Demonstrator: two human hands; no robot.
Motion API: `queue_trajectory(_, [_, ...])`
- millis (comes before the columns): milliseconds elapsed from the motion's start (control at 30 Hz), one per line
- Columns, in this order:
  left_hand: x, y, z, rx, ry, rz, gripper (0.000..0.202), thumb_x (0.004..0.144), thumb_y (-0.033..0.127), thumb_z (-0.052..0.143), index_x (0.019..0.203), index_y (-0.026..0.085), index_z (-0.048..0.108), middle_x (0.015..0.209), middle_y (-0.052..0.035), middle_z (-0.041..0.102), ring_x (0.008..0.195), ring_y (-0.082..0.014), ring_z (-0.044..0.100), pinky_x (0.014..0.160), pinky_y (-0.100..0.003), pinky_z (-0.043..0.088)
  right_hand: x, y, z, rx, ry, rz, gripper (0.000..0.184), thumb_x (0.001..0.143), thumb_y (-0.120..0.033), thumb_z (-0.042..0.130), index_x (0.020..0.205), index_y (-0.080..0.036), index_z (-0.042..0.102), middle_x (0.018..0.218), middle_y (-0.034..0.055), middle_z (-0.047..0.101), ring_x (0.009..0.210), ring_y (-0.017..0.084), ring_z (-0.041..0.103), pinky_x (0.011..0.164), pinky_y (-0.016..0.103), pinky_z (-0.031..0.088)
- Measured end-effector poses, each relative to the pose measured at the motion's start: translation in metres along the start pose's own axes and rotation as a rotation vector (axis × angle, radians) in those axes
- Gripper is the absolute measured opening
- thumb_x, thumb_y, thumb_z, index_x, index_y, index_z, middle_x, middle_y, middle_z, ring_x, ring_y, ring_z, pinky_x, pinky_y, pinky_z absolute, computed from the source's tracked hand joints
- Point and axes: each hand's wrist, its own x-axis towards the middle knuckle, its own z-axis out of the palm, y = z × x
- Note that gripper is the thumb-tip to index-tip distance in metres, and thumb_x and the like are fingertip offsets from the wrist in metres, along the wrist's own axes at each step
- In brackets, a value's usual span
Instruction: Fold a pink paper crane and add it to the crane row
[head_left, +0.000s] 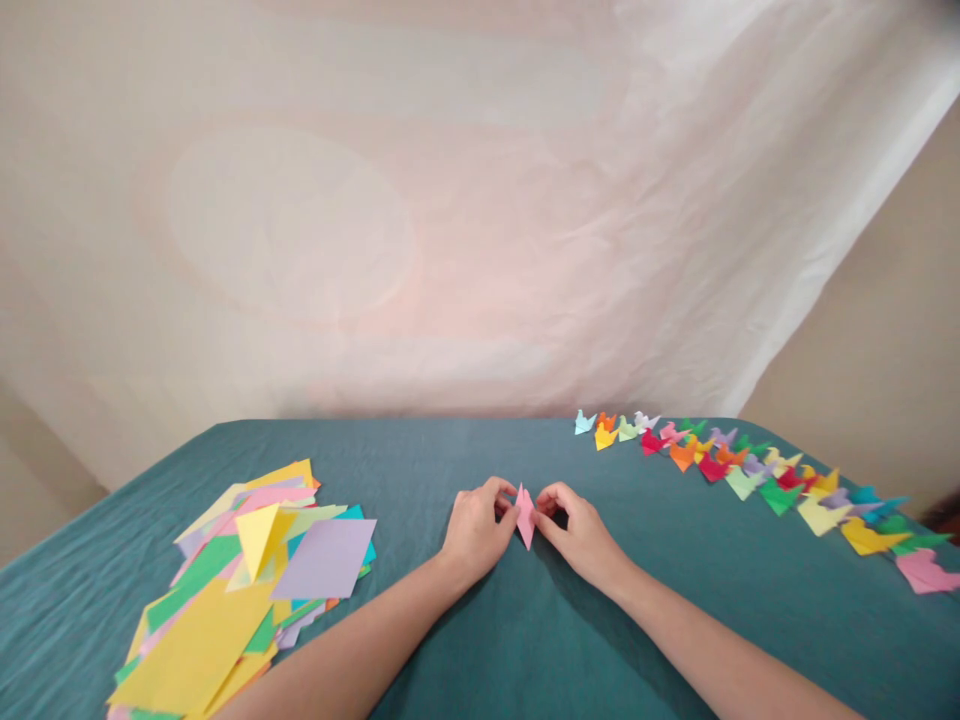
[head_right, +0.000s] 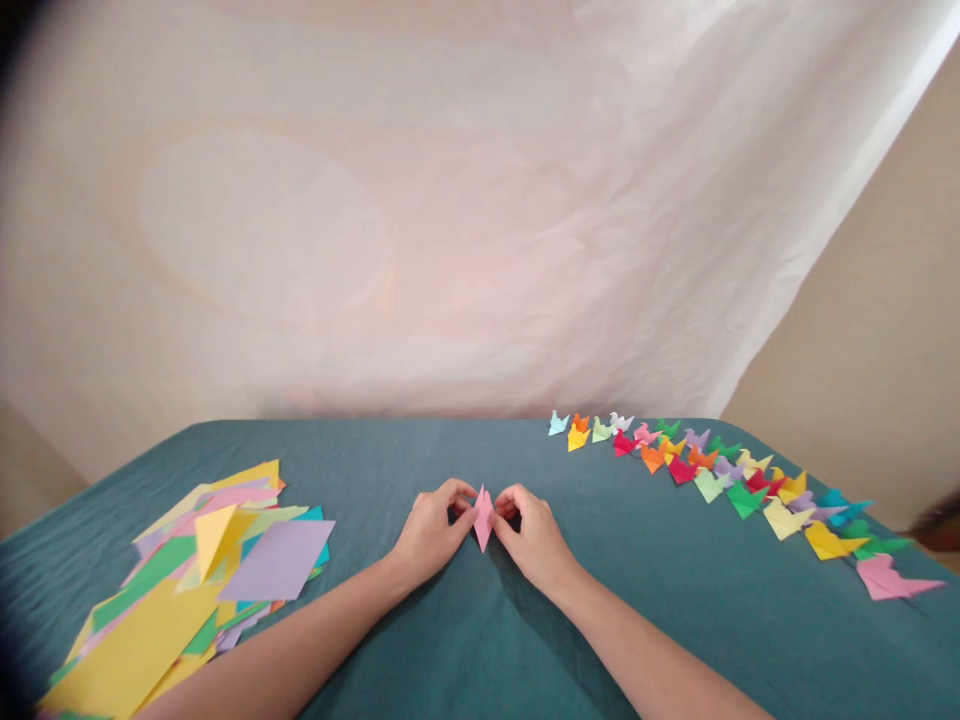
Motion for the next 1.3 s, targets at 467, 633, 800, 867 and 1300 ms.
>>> queue_trajectory(467, [-0.002, 0.000, -0.003, 0.302, -0.040, 0.110, 0.013, 0.083, 0.024, 0.052, 0.087, 0.022, 0.065, 0.090, -0.0031, 0.059, 0.090, -0.0197, 0.051, 0.077, -0.031, 0.036, -0.002, -0.006, -0.004, -0.345, -0.093, -0.219, 0.016, 0.084, -0.023, 0.055, 0.089, -0.024, 0.070, 0.084, 0.0042, 0.059, 0.080, 0.018, 0.052, 0.074, 0.032, 0.041])
queue_trajectory(633, [0.000, -0.001, -0.006, 0.329, -0.053, 0.102, 0.016, 0.083, 0.023, 0.053, 0.088, 0.025, 0.067, 0.091, -0.0033, 0.057, 0.092, -0.0201, 0.049, 0.079, -0.032, 0.037, -0.004, -0.013, -0.009, -0.521, -0.161, -0.390, 0.020, 0.087, -0.017, 0.050, 0.093, -0.023, 0.068, 0.096, 0.0065, 0.059, 0.093, 0.020, 0.049, 0.079, 0.034, 0.040])
queue_trajectory(800, [0.002, -0.005, -0.010, 0.336, -0.058, 0.109, 0.016, 0.082, 0.026, 0.055, 0.089, 0.029, 0.069, 0.091, -0.0025, 0.057, 0.093, -0.0204, 0.048, 0.079, -0.033, 0.037, -0.006, -0.023, -0.010, -0.617, -0.266, -0.477, 0.022, 0.089, -0.015, 0.046, 0.102, -0.023, 0.062, 0.101, 0.0059, 0.060, 0.097, 0.021, 0.047, 0.082, 0.034, 0.038])
queue_trajectory(867, [0.002, -0.006, -0.010, 0.333, -0.061, 0.111, 0.016, 0.081, 0.026, 0.056, 0.089, 0.030, 0.069, 0.090, -0.0021, 0.057, 0.092, -0.0203, 0.048, 0.079, -0.033, 0.037, -0.007, -0.025, -0.012, -0.637, -0.296, -0.472, 0.022, 0.090, -0.017, 0.046, 0.104, -0.023, 0.062, 0.103, 0.0057, 0.060, 0.099, 0.021, 0.047, 0.083, 0.034, 0.036])
queue_trajectory(1300, [0.002, -0.001, -0.017, 0.458, -0.123, 0.270, 0.016, 0.084, 0.022, 0.054, 0.087, 0.027, 0.069, 0.093, -0.0030, 0.058, 0.092, -0.0198, 0.049, 0.079, -0.032, 0.037, -0.007, -0.037, -0.039, -0.574, -0.494, -0.507, 0.040, 0.079, -0.007, 0.046, 0.102, -0.033, 0.065, 0.114, 0.0018, 0.060, 0.102, 0.019, 0.050, 0.091, 0.036, 0.030])
